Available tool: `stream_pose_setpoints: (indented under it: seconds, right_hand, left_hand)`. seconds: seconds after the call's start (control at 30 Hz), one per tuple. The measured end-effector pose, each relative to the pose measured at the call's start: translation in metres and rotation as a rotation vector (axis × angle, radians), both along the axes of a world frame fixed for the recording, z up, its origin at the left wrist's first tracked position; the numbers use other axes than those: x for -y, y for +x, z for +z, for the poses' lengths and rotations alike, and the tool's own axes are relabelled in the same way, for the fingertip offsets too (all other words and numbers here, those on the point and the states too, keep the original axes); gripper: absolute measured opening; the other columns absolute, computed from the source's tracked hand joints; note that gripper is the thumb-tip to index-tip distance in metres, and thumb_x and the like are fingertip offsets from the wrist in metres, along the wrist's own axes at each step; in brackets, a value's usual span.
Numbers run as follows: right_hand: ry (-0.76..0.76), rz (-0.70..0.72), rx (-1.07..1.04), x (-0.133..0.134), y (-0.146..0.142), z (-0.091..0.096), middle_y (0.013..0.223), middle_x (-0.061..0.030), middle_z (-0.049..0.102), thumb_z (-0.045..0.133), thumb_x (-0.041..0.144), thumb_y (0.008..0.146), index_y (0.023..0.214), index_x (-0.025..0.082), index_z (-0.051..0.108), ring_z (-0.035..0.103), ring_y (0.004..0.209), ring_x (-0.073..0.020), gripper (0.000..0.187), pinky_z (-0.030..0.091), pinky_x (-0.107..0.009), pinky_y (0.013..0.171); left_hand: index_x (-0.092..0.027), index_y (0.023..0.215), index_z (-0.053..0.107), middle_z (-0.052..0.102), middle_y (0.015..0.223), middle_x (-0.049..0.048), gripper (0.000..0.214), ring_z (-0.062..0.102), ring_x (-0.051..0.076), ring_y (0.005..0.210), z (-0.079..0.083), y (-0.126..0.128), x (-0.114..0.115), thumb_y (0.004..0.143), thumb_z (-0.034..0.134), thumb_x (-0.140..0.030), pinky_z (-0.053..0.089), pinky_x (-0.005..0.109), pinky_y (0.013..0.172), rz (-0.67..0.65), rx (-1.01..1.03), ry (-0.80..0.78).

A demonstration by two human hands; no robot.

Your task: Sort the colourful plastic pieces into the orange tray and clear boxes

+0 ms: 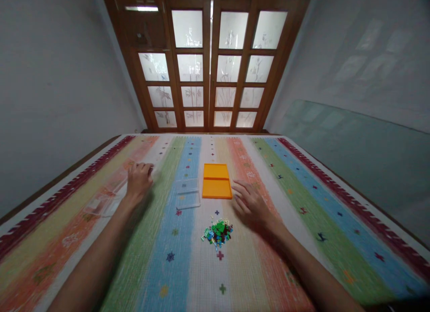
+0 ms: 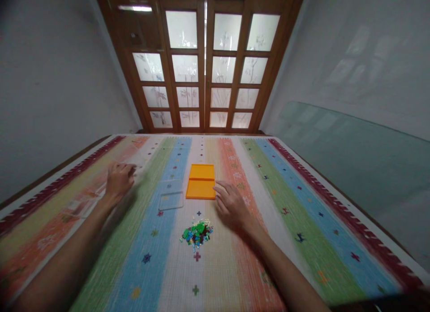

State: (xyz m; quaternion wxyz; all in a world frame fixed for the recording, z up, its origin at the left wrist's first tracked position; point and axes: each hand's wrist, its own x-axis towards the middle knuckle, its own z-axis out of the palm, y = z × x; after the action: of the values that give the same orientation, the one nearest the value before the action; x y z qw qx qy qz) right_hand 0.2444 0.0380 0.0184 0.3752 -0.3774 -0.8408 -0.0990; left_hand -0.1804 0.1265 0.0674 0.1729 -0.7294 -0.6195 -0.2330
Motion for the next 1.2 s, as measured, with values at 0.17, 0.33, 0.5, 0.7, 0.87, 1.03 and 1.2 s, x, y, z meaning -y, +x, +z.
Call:
stream_pose_setpoints:
  seconds: [0.17,0.33,0.5,0.7,0.87,1.03,1.2]
  right_hand:
    - [0.198,-0.053,-0.043,0.024,-0.024,0.029,0.109,-0.0132,0.069,0.056,0.014,0.098,0.126,0.018,0.061,0.064,0.1,-0.0257,0.029,0.055,-0.042,0.084]
    - [0.199,0.027,0.011,0.063,-0.057,0.038,0.106,-0.0121,0.07,0.061,0.018,0.097,0.125,0.017,0.063,0.064,0.095,-0.0236,0.028,0.052,-0.037,0.08]
    - [0.094,0.015,0.116,0.082,-0.065,0.021,0.089,-0.009,0.07,0.055,0.018,0.099,0.11,0.014,0.068,0.06,0.08,-0.0216,0.017,0.045,-0.034,0.069]
    - [0.077,0.024,0.179,0.089,-0.05,0.013,0.076,-0.0054,0.065,0.045,0.011,0.102,0.105,0.013,0.068,0.056,0.069,-0.0181,0.023,0.041,-0.031,0.062]
    - [0.156,-0.006,0.157,0.088,-0.036,0.026,0.072,-0.0034,0.063,0.042,0.007,0.102,0.095,0.016,0.069,0.054,0.064,-0.0151,0.029,0.039,-0.028,0.061]
    - [0.2,-0.059,0.068,0.069,-0.001,0.025,0.077,-0.0048,0.068,0.052,0.01,0.101,0.094,0.015,0.068,0.058,0.067,-0.0143,0.019,0.041,-0.026,0.064]
    - [0.129,-0.154,0.08,0.052,0.03,0.0,0.078,-0.0058,0.067,0.05,0.016,0.103,0.088,0.016,0.069,0.059,0.069,-0.0156,0.024,0.042,-0.026,0.065]
  left_hand:
    - [-0.016,0.103,0.071,0.069,0.09,0.0121,0.026,0.059,0.03,0.094,0.024,0.046,0.05,0.096,0.046,-0.015,0.049,0.048,0.09,-0.342,-0.088,0.225]
    - [-0.017,0.108,0.069,0.066,0.09,0.008,0.04,0.059,0.024,0.09,0.004,0.118,0.116,0.09,0.04,0.003,0.05,0.045,0.098,-0.622,-0.132,0.225]
    - [-0.014,0.1,0.066,0.066,0.087,0.0076,0.028,0.059,0.023,0.085,-0.024,0.163,0.157,0.1,0.039,-0.005,0.054,0.041,0.088,-0.743,-0.075,0.171]
    - [-0.01,0.102,0.066,0.069,0.087,0.007,0.033,0.063,0.022,0.087,-0.035,0.176,0.163,0.105,0.033,-0.009,0.053,0.041,0.096,-0.835,-0.01,0.259]
    - [-0.014,0.122,0.063,0.071,0.117,0.0102,0.027,0.063,0.026,0.114,-0.028,0.164,0.154,0.103,0.045,-0.012,0.05,0.045,0.104,-0.808,-0.039,0.314]
    - [-0.011,0.128,0.059,0.072,0.115,0.0121,0.032,0.064,0.028,0.113,-0.012,0.121,0.14,0.096,0.059,-0.011,0.051,0.045,0.101,-0.598,-0.052,0.374]
    - [-0.014,0.12,0.062,0.072,0.111,0.013,0.025,0.064,0.031,0.106,-0.008,0.063,0.124,0.095,0.059,-0.015,0.052,0.047,0.092,-0.395,-0.145,0.38]
